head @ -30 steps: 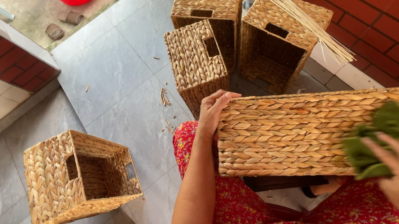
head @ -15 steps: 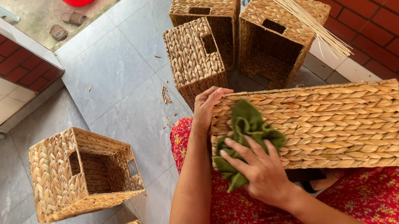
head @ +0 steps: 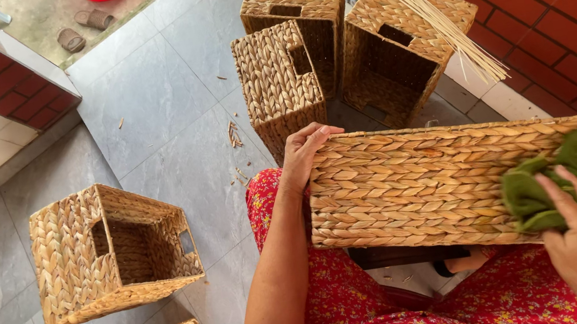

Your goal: The person sits on the floor and wipes woven wicker storage baskets with a green cloth, first cleaning the outer sides of a basket resting on their lap, then reaching inside to wipe the interior surfaces, turning the basket as they work.

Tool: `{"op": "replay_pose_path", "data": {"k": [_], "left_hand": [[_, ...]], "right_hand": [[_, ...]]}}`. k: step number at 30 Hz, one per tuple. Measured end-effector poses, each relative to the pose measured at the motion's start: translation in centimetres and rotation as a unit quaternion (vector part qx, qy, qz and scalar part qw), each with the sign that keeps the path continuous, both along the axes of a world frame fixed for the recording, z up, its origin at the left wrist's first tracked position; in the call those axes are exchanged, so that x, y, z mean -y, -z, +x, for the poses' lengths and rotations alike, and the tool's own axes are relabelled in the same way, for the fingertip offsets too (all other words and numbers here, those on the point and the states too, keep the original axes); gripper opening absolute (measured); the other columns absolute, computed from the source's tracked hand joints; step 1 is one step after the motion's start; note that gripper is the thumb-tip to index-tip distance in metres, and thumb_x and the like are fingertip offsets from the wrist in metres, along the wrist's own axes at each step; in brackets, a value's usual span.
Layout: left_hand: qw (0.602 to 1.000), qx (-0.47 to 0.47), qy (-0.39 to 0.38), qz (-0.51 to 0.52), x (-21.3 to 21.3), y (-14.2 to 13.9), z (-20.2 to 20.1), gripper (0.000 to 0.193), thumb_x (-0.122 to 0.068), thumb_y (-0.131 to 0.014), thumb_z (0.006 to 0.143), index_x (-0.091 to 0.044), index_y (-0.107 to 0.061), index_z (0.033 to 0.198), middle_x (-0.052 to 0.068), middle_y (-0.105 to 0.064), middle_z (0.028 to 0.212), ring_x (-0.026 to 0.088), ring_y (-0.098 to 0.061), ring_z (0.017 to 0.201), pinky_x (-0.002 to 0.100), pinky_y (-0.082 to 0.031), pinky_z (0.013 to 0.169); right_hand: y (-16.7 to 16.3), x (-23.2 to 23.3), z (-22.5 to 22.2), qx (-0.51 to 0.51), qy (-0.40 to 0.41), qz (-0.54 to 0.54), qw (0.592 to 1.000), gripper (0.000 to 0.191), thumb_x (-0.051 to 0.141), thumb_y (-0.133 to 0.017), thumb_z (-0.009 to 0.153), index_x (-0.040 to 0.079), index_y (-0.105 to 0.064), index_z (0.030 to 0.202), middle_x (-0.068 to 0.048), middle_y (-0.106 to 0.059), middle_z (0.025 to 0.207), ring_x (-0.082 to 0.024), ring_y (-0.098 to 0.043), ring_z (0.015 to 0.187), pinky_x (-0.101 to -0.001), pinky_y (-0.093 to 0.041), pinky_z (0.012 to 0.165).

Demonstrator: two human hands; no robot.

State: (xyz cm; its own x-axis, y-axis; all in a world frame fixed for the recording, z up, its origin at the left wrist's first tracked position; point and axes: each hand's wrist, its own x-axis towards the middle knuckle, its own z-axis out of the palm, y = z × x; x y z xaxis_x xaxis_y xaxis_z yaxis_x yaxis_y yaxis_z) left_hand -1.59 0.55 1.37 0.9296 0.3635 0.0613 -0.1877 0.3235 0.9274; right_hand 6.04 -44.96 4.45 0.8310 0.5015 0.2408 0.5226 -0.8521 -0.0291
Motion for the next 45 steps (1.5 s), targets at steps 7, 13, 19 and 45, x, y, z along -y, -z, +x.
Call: {"op": "replay_pose_path", "data": {"k": [7, 13, 19, 45], "left_hand": [[1.0, -0.011, 0.01, -0.014, -0.2, 0.2, -0.1, 0.028, -0.024, -0.063, 0.103, 0.001, -0.076, 0.106, 0.006, -0.075, 0.091, 0.01, -0.069, 0.079, 0.026, -0.057, 0.073], [0.999, 0.003, 0.014, -0.048, -0.1, -0.1, -0.6, 0.028, -0.023, -0.063, 0.103, 0.002, -0.074, 0.106, 0.009, -0.075, 0.092, 0.013, -0.071, 0.079, 0.029, -0.058, 0.074], [1.0, -0.014, -0.004, -0.022, -0.1, 0.0, -0.5, 0.029, -0.024, -0.063, 0.102, 0.002, -0.075, 0.106, 0.006, -0.074, 0.091, 0.01, -0.068, 0.08, 0.027, -0.057, 0.074], [0.999, -0.018, -0.006, -0.048, 0.5, -0.8, -0.7, 0.028, -0.023, -0.064, 0.101, 0.002, -0.075, 0.105, 0.009, -0.074, 0.092, 0.014, -0.07, 0.079, 0.029, -0.058, 0.073]], "right_hand": [[0.7, -11.0, -6.1, 0.004, -0.107, 0.006, 0.994, 0.071, 0.015, -0.073, 0.067, 0.012, -0.06, 0.137, -0.004, -0.048, 0.155, -0.032, -0.052, 0.126, -0.0553, -0.043, 0.098], [-4.4, -21.2, -11.7, -0.081, -0.365, 0.161, 0.913, 0.066, 0.021, -0.077, 0.074, 0.019, -0.061, 0.137, -0.001, -0.05, 0.15, -0.033, -0.049, 0.132, -0.0602, -0.038, 0.101], [-2.5, -16.8, -6.7, -0.108, -0.31, 0.087, 0.941, 0.071, 0.019, -0.081, 0.067, 0.034, -0.062, 0.134, 0.005, -0.05, 0.152, -0.029, -0.05, 0.133, -0.0499, -0.041, 0.102], [-3.9, -18.0, -5.9, -0.085, -0.281, 0.094, 0.951, 0.069, 0.034, -0.085, 0.068, 0.029, -0.063, 0.134, 0.001, -0.054, 0.145, -0.03, -0.05, 0.125, -0.0514, -0.04, 0.1]]}}
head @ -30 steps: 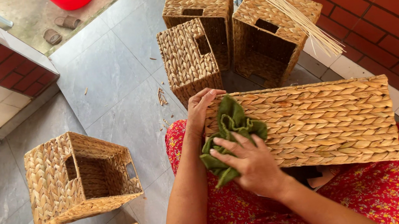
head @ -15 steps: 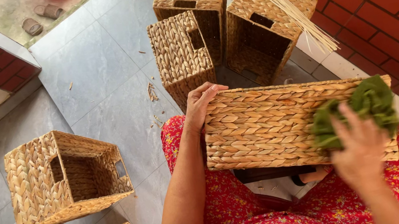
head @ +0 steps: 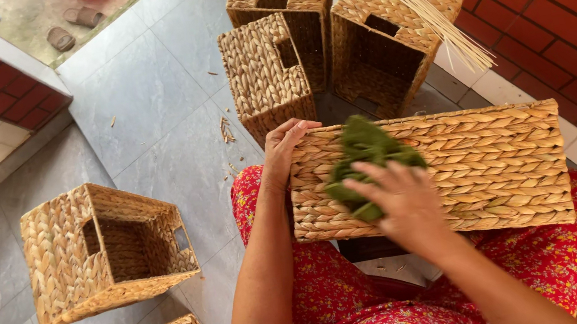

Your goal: The person sits on the floor and wipes woven wicker storage baskets with a green cloth, first cleaning the outer sides of a basket resting on their lap, then reaching inside to wipe the interior surfaces, turning the basket as they work.

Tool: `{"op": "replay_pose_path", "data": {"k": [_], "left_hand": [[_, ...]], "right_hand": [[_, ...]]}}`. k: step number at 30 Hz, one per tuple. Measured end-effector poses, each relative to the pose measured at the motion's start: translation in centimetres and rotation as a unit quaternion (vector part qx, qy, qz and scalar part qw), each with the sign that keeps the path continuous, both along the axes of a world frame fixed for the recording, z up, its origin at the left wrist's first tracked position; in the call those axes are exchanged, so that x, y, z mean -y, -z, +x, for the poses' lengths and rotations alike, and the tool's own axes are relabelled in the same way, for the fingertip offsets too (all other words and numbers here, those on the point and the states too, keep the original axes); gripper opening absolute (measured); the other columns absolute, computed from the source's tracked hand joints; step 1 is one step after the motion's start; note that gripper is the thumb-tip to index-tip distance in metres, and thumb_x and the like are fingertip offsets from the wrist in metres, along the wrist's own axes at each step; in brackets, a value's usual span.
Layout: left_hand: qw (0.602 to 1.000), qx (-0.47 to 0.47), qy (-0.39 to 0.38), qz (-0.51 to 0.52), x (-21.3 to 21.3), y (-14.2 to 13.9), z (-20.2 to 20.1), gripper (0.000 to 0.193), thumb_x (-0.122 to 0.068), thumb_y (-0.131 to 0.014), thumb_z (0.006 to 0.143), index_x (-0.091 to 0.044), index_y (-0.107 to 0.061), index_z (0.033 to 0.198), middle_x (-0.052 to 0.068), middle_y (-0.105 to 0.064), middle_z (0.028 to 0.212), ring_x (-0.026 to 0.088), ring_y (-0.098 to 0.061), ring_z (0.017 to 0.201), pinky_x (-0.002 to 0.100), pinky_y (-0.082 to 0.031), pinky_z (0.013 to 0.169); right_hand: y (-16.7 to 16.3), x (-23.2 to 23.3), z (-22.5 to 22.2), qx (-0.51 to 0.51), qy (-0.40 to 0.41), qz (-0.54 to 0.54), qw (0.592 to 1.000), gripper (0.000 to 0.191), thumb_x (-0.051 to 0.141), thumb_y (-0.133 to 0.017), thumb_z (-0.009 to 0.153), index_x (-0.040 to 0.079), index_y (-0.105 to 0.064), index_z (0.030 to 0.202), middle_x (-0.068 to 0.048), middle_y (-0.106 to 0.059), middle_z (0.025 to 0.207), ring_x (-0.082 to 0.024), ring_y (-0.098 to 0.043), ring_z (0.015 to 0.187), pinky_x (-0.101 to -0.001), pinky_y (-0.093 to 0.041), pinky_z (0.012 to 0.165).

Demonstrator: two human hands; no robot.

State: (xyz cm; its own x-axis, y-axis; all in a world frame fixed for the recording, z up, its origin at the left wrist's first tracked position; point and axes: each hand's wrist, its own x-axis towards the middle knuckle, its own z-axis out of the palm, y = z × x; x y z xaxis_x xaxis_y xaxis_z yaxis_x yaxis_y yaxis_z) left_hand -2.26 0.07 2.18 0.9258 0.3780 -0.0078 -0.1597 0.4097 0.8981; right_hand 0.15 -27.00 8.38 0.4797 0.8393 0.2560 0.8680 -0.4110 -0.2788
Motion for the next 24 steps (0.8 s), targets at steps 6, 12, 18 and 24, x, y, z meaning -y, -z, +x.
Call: {"op": "replay_pose_path", "data": {"k": [6, 12, 18, 24], "left_hand": [[0.988, 0.002, -0.023, 0.15, 0.0, 0.5, 0.1, 0.027, -0.02, -0.062, 0.103, 0.002, -0.077, 0.103, -0.001, -0.07, 0.09, 0.006, -0.058, 0.08, 0.021, -0.047, 0.073], [0.997, 0.016, 0.005, 0.082, 1.0, -0.1, -0.5, 0.025, -0.016, -0.062, 0.104, 0.004, -0.076, 0.106, -0.002, -0.063, 0.085, 0.005, -0.056, 0.077, 0.021, -0.044, 0.071], [0.999, 0.0, -0.006, 0.039, 1.3, -0.7, -0.4, 0.023, -0.016, -0.062, 0.103, 0.004, -0.073, 0.103, 0.005, -0.072, 0.092, 0.01, -0.064, 0.08, 0.025, -0.052, 0.074], [0.999, -0.028, -0.023, 0.021, 1.3, -0.2, -0.7, 0.024, -0.02, -0.064, 0.101, 0.003, -0.072, 0.104, 0.007, -0.073, 0.094, 0.012, -0.066, 0.08, 0.026, -0.054, 0.076]], "right_hand": [[-0.3, 12.8, 6.1, 0.076, 0.249, -0.023, 0.965, 0.072, 0.01, -0.075, 0.073, 0.026, -0.066, 0.143, 0.005, -0.057, 0.152, -0.026, -0.052, 0.13, -0.0493, -0.045, 0.112], [2.5, 11.5, 4.9, 0.113, 0.29, 0.005, 0.95, 0.072, 0.015, -0.08, 0.07, 0.015, -0.064, 0.14, -0.008, -0.053, 0.155, -0.032, -0.051, 0.13, -0.0529, -0.044, 0.11], [1.3, -1.7, -2.6, 0.05, 0.016, 0.073, 0.996, 0.064, 0.017, -0.072, 0.081, 0.022, -0.057, 0.144, -0.012, -0.047, 0.154, -0.037, -0.048, 0.134, -0.0569, -0.045, 0.093], [0.2, -1.9, 0.0, -0.019, -0.051, 0.042, 0.998, 0.075, 0.029, -0.081, 0.073, 0.03, -0.058, 0.145, -0.002, -0.047, 0.155, -0.031, -0.044, 0.138, -0.054, -0.041, 0.104]]}}
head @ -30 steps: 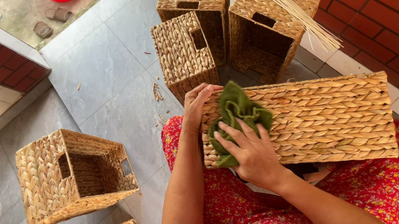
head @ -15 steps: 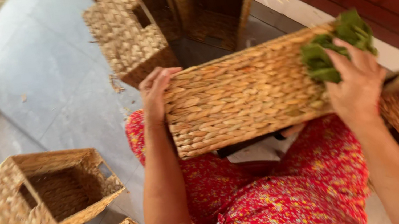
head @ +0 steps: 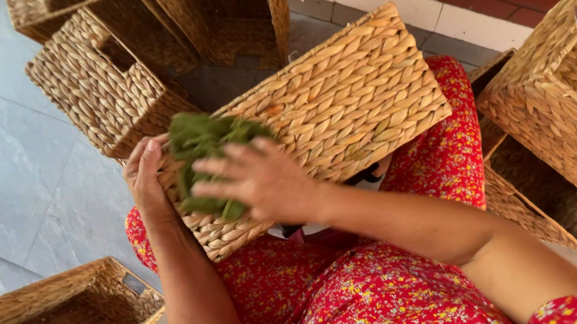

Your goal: The person sits on the floor and wipes woven wicker storage baskets with a green cloth, first cleaning the outer sides of a basket resting on their lap, then reaching inside to wipe the interior surfaces, turning the basket as they work.

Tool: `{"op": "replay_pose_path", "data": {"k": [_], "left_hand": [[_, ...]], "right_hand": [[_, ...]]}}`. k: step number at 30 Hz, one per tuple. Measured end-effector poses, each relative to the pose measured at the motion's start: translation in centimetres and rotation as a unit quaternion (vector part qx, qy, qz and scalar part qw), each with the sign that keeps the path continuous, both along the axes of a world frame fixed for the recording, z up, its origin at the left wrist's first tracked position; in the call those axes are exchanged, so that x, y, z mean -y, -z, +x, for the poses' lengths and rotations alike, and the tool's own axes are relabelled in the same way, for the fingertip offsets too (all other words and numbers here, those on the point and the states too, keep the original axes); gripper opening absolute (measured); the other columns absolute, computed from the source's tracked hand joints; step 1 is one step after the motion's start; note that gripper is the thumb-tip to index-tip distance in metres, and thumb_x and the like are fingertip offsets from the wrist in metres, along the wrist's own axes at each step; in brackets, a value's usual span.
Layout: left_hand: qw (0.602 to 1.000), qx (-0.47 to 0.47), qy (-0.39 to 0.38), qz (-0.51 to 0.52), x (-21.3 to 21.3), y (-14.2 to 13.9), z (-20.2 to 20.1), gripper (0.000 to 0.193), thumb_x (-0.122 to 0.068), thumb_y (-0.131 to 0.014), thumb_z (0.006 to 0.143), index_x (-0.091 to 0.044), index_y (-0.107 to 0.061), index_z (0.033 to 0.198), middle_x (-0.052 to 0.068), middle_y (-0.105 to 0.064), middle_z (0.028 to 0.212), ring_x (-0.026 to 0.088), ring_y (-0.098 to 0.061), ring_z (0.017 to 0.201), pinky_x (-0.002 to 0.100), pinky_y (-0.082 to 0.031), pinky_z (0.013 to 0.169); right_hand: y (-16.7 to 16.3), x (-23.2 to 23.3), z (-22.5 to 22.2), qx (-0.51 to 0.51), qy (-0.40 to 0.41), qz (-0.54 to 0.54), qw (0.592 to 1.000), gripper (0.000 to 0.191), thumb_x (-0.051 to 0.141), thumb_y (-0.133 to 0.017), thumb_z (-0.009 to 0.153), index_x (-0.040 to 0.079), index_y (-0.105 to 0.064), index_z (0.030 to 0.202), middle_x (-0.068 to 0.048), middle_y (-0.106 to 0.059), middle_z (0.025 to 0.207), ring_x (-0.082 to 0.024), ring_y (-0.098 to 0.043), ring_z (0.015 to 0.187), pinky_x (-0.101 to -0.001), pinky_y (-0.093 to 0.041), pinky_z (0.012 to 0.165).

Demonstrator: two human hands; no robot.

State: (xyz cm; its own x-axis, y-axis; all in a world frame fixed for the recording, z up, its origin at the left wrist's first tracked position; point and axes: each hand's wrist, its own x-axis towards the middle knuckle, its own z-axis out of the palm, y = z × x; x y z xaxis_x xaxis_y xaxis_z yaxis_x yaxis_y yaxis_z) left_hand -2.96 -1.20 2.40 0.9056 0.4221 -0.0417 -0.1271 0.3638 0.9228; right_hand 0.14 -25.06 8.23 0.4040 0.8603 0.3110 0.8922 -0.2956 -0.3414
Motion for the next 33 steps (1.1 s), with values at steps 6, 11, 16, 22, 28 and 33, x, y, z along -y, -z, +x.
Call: {"op": "replay_pose_path", "data": {"k": [6, 11, 16, 22, 28, 33], "left_hand": [[0.999, 0.003, 0.003, 0.041, 0.5, -0.1, -0.5, 0.029, -0.022, -0.065, 0.102, 0.005, -0.074, 0.107, 0.005, -0.071, 0.094, 0.01, -0.061, 0.083, 0.024, -0.05, 0.079], [0.999, 0.009, 0.012, 0.05, 0.4, -0.6, -0.4, 0.029, -0.021, -0.065, 0.103, 0.006, -0.074, 0.106, 0.003, -0.068, 0.09, 0.009, -0.059, 0.082, 0.024, -0.048, 0.078], [0.995, 0.034, 0.002, 0.093, 0.3, -0.8, -0.6, 0.03, -0.021, -0.065, 0.106, 0.007, -0.075, 0.108, 0.0, -0.063, 0.091, 0.008, -0.056, 0.085, 0.023, -0.045, 0.081], [0.998, -0.015, -0.026, 0.064, 0.4, -1.2, -1.1, 0.03, -0.023, -0.064, 0.103, 0.005, -0.074, 0.105, 0.001, -0.063, 0.085, 0.009, -0.057, 0.077, 0.023, -0.046, 0.074], [0.995, -0.003, -0.013, 0.095, 0.4, -1.2, -1.3, 0.032, -0.024, -0.061, 0.104, 0.005, -0.072, 0.106, 0.005, -0.068, 0.092, 0.01, -0.061, 0.083, 0.025, -0.05, 0.078], [0.998, -0.014, -0.019, 0.066, 0.6, -1.1, -1.1, 0.031, -0.024, -0.061, 0.103, 0.005, -0.072, 0.105, 0.007, -0.07, 0.092, 0.012, -0.063, 0.081, 0.026, -0.052, 0.078]], "right_hand": [[1.2, 12.6, 7.7, 0.13, 0.22, -0.057, 0.965, 0.079, 0.021, -0.09, 0.066, 0.028, -0.062, 0.14, -0.003, -0.059, 0.141, -0.027, -0.058, 0.113, -0.0429, -0.053, 0.094], [1.4, 20.1, 9.0, 0.147, 0.379, -0.024, 0.913, 0.057, 0.016, -0.089, 0.09, 0.025, -0.067, 0.141, -0.005, -0.058, 0.153, -0.031, -0.055, 0.135, -0.0459, -0.051, 0.105], [3.3, 13.6, 1.6, 0.151, 0.303, -0.047, 0.94, 0.07, 0.002, -0.067, 0.073, 0.023, -0.069, 0.14, -0.004, -0.062, 0.141, -0.023, -0.055, 0.111, -0.039, -0.049, 0.086], [1.6, 3.2, -8.4, 0.024, -0.011, 0.029, 0.999, 0.057, 0.022, -0.075, 0.08, 0.036, -0.065, 0.134, 0.003, -0.052, 0.152, -0.024, -0.047, 0.14, -0.0533, -0.043, 0.103], [1.7, 4.9, -6.5, -0.033, -0.05, 0.079, 0.995, 0.068, 0.024, -0.081, 0.08, 0.034, -0.061, 0.144, 0.005, -0.048, 0.158, -0.023, -0.04, 0.145, -0.0488, -0.041, 0.107], [1.8, 15.4, -1.0, 0.074, 0.125, -0.119, 0.982, 0.079, 0.011, -0.081, 0.069, 0.037, -0.062, 0.141, 0.007, -0.053, 0.149, -0.023, -0.047, 0.13, -0.0424, -0.047, 0.098]]}}
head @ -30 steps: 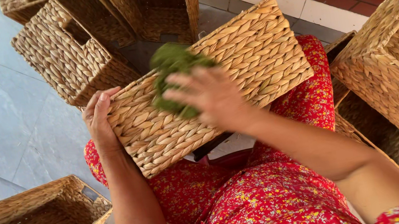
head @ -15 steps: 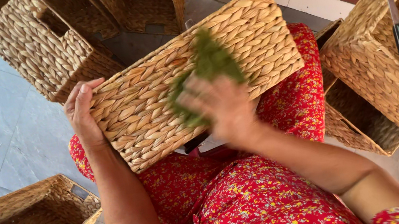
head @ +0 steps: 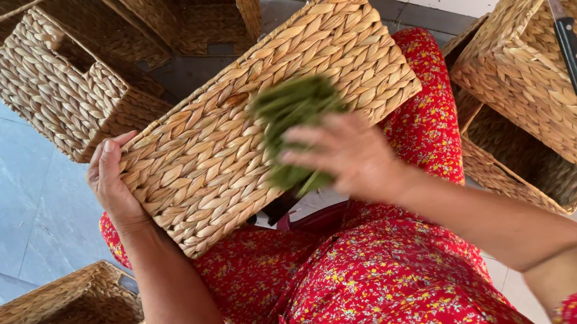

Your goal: The person sits on the floor and wipes woven wicker storage baskets with a green cloth, first cleaning the outer sides of a basket resting on their lap, then reaching inside to wipe the interior surfaces, turning the basket as they work.

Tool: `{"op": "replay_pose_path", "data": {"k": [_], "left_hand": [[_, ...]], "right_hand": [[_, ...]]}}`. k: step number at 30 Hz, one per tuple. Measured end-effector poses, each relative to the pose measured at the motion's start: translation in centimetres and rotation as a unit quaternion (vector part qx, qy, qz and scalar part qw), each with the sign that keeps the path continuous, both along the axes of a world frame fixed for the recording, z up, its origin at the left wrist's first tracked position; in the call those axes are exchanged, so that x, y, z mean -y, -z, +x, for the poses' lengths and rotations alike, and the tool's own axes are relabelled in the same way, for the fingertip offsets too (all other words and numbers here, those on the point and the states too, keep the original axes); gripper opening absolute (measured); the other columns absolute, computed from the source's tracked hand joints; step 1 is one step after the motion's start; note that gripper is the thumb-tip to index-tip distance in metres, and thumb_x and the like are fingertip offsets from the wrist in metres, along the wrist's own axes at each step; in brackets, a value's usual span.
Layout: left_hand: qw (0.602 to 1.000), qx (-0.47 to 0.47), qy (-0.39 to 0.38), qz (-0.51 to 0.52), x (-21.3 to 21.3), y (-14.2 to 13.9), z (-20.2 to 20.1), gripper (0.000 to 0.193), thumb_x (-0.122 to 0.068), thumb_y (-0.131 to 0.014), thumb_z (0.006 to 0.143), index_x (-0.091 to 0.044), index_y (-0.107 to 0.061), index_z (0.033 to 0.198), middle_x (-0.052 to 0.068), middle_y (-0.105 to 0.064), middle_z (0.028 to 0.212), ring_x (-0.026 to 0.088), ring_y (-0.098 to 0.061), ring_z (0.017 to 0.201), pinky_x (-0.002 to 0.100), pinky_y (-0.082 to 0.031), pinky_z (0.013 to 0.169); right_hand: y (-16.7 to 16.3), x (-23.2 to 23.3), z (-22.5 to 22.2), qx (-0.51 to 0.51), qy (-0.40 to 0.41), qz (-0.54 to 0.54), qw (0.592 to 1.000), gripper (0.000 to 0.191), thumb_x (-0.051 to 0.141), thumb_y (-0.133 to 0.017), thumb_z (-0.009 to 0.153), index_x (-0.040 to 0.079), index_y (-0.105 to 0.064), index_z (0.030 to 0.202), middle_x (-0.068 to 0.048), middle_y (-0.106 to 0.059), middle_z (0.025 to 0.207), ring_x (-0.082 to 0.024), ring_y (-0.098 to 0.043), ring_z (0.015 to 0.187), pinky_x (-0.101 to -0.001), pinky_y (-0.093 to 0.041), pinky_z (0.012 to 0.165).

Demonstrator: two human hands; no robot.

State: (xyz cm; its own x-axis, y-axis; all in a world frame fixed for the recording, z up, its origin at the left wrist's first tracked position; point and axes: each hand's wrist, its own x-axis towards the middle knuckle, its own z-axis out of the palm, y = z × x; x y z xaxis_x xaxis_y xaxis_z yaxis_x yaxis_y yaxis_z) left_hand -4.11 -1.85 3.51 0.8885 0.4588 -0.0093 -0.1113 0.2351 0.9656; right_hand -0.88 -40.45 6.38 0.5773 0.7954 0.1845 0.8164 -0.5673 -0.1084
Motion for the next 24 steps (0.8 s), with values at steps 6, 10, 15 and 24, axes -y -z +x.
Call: {"op": "replay_pose_path", "data": {"k": [6, 10, 15, 24], "left_hand": [[0.961, -0.065, 0.018, 0.267, 1.1, -4.0, 0.9, 0.033, -0.027, -0.064, 0.109, 0.002, -0.079, 0.113, 0.011, -0.064, 0.092, 0.013, -0.058, 0.086, 0.028, -0.047, 0.079], [0.846, -0.18, 0.014, 0.502, 3.1, -7.5, 3.7, 0.03, -0.033, -0.067, 0.104, -0.015, -0.079, 0.125, 0.011, -0.072, 0.097, 0.019, -0.064, 0.081, 0.034, -0.049, 0.072], [0.865, -0.184, 0.111, 0.454, 11.9, -6.7, 12.6, 0.027, -0.032, -0.067, 0.097, -0.027, -0.074, 0.122, 0.005, -0.079, 0.098, 0.014, -0.071, 0.065, 0.033, -0.056, 0.063], [0.792, -0.137, 0.133, 0.58, 28.3, -3.8, 22.4, 0.034, -0.046, -0.052, 0.098, -0.02, -0.074, 0.102, 0.011, -0.077, 0.095, 0.033, -0.075, 0.091, 0.048, -0.059, 0.081]], "right_hand": [[-0.1, 9.5, 4.5, 0.023, 0.222, 0.12, 0.967, 0.066, 0.012, -0.088, 0.072, 0.028, -0.068, 0.133, -0.002, -0.06, 0.141, -0.031, -0.055, 0.125, -0.0436, -0.05, 0.101], [0.3, 10.1, 4.9, -0.05, 0.268, 0.256, 0.927, 0.062, -0.001, -0.077, 0.08, 0.015, -0.066, 0.139, -0.015, -0.057, 0.139, -0.039, -0.056, 0.128, -0.0455, -0.049, 0.108], [-0.2, 8.4, 4.8, -0.077, 0.25, 0.303, 0.916, 0.054, -0.004, -0.07, 0.087, 0.011, -0.065, 0.138, -0.02, -0.06, 0.128, -0.041, -0.059, 0.122, -0.0441, -0.049, 0.104], [2.3, 10.6, 5.8, -0.135, 0.247, 0.354, 0.892, 0.049, -0.002, -0.065, 0.092, 0.008, -0.065, 0.14, -0.017, -0.062, 0.126, -0.032, -0.063, 0.117, -0.0372, -0.049, 0.104]]}}
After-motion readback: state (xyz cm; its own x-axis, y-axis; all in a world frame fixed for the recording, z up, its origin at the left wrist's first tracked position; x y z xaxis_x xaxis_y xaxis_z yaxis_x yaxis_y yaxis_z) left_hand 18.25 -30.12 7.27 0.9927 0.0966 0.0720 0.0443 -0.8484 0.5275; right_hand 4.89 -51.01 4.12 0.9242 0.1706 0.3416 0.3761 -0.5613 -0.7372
